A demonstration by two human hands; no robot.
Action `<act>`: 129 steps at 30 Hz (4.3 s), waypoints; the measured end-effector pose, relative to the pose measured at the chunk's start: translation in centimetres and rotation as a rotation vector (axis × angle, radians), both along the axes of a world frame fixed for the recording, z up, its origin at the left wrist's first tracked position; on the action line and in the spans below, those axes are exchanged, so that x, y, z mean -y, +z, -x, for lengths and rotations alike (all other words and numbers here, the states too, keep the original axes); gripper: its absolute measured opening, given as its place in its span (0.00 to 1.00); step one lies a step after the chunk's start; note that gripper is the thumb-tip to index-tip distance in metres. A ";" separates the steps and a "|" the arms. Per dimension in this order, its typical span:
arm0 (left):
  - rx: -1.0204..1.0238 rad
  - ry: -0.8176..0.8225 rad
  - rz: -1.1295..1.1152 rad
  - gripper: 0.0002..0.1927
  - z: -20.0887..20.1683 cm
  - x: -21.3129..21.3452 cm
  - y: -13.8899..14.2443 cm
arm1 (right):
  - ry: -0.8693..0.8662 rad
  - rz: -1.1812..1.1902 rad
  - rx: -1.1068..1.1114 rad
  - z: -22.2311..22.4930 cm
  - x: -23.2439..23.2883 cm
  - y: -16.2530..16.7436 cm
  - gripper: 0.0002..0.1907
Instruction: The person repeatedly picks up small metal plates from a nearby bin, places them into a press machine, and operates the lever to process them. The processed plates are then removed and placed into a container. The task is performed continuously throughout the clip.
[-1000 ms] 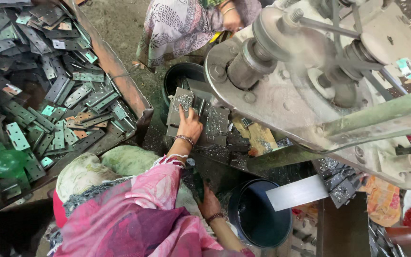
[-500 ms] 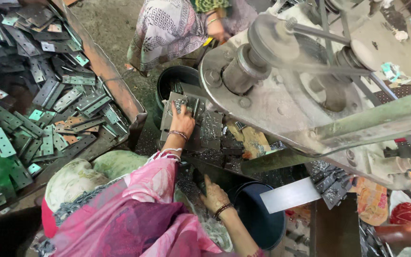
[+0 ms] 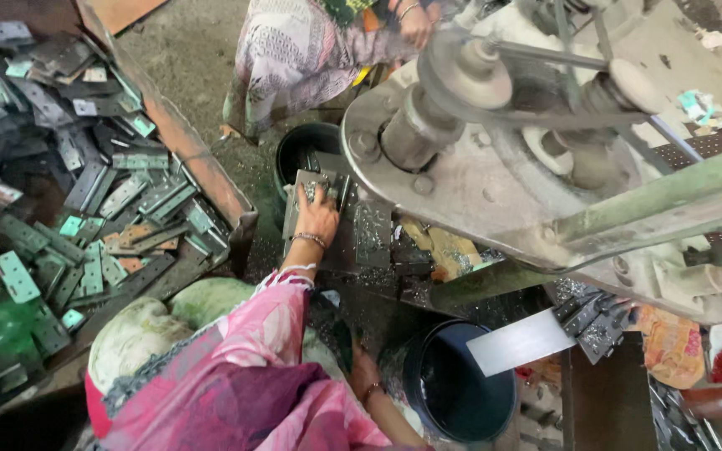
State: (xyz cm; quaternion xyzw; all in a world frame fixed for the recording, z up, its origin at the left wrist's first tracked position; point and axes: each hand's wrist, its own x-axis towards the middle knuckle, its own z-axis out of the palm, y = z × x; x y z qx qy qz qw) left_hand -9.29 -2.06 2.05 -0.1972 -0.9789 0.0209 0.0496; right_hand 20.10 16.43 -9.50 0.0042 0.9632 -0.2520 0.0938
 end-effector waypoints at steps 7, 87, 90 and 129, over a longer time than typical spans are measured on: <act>0.031 -0.017 0.079 0.22 0.7 1.2 -0.6 | 0.110 -0.192 0.309 4.8 1.0 13.1 0.45; -0.077 0.048 -0.084 0.21 -10.3 -0.1 -1.0 | 0.035 -0.098 0.132 1.9 -1.1 6.4 0.57; -0.094 0.081 -0.059 0.21 -9.1 -0.2 -1.4 | 0.003 -0.224 0.315 3.5 -1.6 10.2 0.47; -0.022 0.087 -0.096 0.21 -5.2 -0.7 0.1 | 0.001 -0.244 0.259 2.8 -1.1 7.1 0.48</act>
